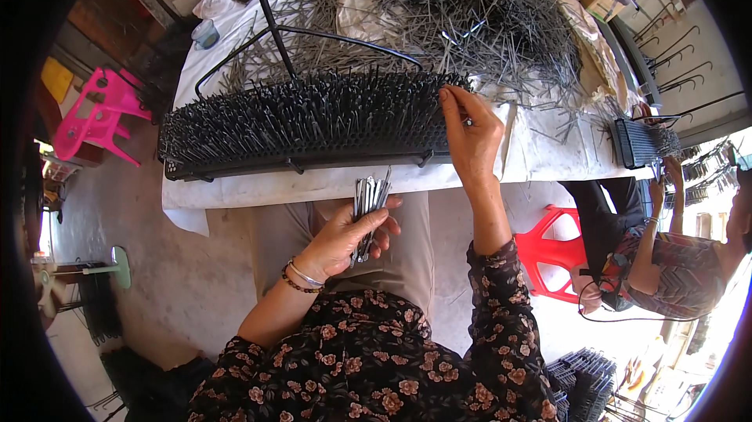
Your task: The person inserts metal pins into the holes of a perforated frame by hand, gathers additional metal pins from a pile on the table, and inserts the pins into the frame.
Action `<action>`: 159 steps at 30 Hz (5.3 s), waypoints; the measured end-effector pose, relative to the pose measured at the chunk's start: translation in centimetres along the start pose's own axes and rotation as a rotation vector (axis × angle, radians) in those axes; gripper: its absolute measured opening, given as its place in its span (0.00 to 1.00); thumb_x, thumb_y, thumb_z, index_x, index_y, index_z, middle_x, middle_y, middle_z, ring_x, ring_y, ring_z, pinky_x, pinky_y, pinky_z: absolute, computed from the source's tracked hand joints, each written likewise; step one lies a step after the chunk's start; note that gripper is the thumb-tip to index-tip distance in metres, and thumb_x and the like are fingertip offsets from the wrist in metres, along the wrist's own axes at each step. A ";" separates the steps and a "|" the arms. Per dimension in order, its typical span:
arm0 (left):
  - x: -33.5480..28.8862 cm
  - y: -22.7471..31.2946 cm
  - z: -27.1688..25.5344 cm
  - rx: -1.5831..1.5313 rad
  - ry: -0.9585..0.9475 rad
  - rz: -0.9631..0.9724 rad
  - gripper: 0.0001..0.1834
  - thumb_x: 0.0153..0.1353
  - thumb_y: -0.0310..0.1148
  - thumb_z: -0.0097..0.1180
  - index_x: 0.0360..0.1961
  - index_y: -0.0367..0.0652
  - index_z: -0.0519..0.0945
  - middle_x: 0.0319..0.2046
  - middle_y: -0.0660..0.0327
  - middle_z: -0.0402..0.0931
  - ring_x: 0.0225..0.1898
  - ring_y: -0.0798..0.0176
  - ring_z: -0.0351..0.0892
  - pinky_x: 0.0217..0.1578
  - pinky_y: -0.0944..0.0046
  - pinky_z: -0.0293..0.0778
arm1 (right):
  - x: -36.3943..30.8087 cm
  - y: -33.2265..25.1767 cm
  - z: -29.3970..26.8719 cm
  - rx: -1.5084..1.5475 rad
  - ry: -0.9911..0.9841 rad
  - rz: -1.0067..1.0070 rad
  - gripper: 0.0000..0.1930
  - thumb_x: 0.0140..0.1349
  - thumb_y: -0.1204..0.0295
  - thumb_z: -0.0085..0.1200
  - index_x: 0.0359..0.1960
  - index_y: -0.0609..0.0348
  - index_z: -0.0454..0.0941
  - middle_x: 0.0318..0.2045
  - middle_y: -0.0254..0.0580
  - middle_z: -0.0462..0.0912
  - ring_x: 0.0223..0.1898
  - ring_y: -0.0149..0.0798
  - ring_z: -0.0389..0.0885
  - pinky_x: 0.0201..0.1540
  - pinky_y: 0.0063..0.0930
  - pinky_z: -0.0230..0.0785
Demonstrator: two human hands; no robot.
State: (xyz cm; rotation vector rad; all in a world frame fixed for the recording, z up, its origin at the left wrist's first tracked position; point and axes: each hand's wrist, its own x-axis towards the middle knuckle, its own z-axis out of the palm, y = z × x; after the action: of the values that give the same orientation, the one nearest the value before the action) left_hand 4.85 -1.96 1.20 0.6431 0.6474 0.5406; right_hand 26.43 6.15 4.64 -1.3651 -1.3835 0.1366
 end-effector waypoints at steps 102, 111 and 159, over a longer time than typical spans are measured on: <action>-0.3 1.3 0.7 -0.029 -0.147 0.047 0.17 0.63 0.28 0.47 0.53 0.42 0.66 0.41 0.55 0.77 0.28 0.72 0.73 0.18 0.76 0.68 | -3.8 -3.3 -1.6 0.367 -0.766 0.442 0.12 0.59 0.67 0.58 0.29 0.67 0.81 0.23 0.35 0.78 0.26 0.23 0.72 0.28 0.19 0.63; 0.1 0.4 0.1 -0.042 -0.128 0.035 0.13 0.66 0.30 0.45 0.50 0.39 0.68 0.41 0.54 0.77 0.27 0.73 0.73 0.19 0.76 0.69 | -0.1 -1.6 -3.3 0.268 -0.056 0.295 0.11 0.63 0.71 0.53 0.37 0.69 0.79 0.26 0.37 0.81 0.26 0.24 0.76 0.30 0.16 0.68; 0.1 -0.4 -0.1 -0.111 0.076 0.069 0.14 0.63 0.33 0.52 0.48 0.40 0.74 0.37 0.63 0.75 0.35 0.71 0.74 0.30 0.69 0.73 | -2.9 -2.5 -3.0 0.461 -0.203 0.555 0.11 0.61 0.70 0.55 0.38 0.68 0.80 0.27 0.38 0.82 0.27 0.24 0.76 0.31 0.17 0.69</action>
State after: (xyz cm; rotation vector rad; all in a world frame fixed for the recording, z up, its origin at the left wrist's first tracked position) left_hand 4.98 -2.13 0.80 0.5434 0.6640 0.6631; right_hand 26.16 1.46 5.81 -1.3237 -1.0107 0.9260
